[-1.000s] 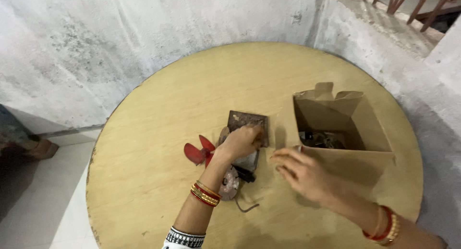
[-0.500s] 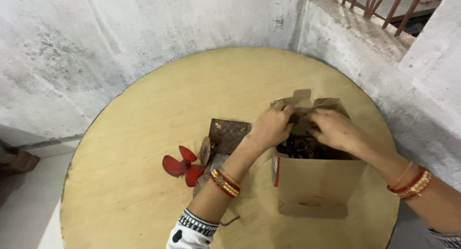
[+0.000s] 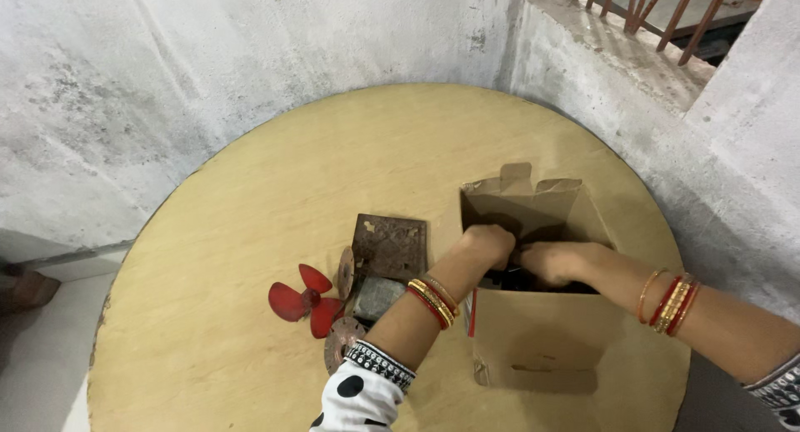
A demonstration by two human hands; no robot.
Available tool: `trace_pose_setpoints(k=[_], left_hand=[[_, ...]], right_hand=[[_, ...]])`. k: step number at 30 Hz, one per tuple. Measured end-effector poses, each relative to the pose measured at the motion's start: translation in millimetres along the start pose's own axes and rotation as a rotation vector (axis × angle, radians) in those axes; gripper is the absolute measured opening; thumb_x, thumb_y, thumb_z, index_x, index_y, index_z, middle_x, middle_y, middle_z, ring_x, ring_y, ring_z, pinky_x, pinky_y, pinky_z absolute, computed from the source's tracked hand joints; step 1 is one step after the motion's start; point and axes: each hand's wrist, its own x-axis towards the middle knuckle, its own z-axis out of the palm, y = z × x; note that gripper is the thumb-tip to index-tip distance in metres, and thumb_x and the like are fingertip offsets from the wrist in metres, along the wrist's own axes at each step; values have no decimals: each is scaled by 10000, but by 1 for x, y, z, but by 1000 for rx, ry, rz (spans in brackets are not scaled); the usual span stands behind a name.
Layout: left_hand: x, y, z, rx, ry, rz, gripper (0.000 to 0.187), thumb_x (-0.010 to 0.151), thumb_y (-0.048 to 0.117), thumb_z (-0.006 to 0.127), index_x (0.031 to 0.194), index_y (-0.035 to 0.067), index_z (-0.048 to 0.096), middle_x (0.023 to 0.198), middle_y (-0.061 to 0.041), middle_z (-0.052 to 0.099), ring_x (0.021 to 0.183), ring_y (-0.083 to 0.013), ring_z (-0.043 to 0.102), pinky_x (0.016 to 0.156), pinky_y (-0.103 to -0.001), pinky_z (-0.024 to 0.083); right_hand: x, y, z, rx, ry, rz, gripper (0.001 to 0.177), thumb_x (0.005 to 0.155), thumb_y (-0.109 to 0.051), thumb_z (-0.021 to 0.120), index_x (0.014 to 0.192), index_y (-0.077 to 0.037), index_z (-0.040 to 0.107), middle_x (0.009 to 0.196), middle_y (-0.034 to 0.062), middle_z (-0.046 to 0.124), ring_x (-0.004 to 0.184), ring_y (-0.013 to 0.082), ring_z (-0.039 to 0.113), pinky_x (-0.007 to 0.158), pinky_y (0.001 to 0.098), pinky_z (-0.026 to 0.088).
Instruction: The person removes various objects from a cardboard box and places them on a round wooden table. Items include a red fan blade, metal rods, a bent wire, and several metal plates and discs. The person handles each item individually and arranges them on the table.
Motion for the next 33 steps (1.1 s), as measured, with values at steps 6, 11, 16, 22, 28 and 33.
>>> trace_pose_setpoints(k=[6, 11, 16, 22, 28, 33], left_hand=[[27, -5, 32, 39, -162, 45, 301, 848, 180, 713, 1132, 102, 778, 1179, -141, 746, 1120, -298, 718, 891, -437, 594], [30, -8, 34, 29, -216, 34, 308, 844, 184, 717, 1139, 113, 774, 1188, -137, 742, 1129, -299, 712, 900, -438, 589], [30, -7, 31, 26, -248, 41, 315, 840, 187, 721, 1146, 124, 771, 1198, -133, 738, 1137, -300, 706, 909, -439, 584], [32, -6, 28, 34, -277, 46, 325, 836, 190, 726, 1154, 137, 767, 1209, -128, 734, 1148, -302, 699, 920, -440, 579], [28, -7, 28, 25, -299, 44, 336, 831, 194, 730, 1162, 150, 763, 1221, -123, 730, 1158, -303, 692, 931, -441, 573], [26, -5, 23, 3, -285, 51, 345, 828, 197, 734, 1169, 161, 759, 1230, -119, 726, 1167, -304, 686, 940, -442, 568]], right_hand=[[17, 13, 19, -39, 29, -28, 475, 853, -28, 665, 1323, -52, 599, 1429, 165, 566, 1284, 330, 575, 1034, 403, 513], [24, 13, 15, -193, -178, 131, 392, 865, -61, 700, 1255, -69, 663, 1363, 150, 625, 1261, 307, 604, 1012, 401, 533], [21, 8, 10, -82, -119, 129, 279, 930, -93, 647, 1205, -65, 680, 1253, 152, 695, 1172, 312, 674, 937, 410, 568], [22, 11, 11, -133, -91, 130, 229, 915, -63, 641, 1126, -45, 726, 1177, 147, 717, 1139, 303, 683, 905, 409, 580], [35, 26, 28, -81, -130, 187, 210, 939, -98, 589, 1087, -38, 725, 1120, 155, 728, 1070, 322, 699, 873, 425, 575], [40, 58, 47, -127, 30, -44, 207, 912, -104, 586, 1048, -25, 719, 1099, 176, 718, 1050, 352, 677, 862, 442, 559]])
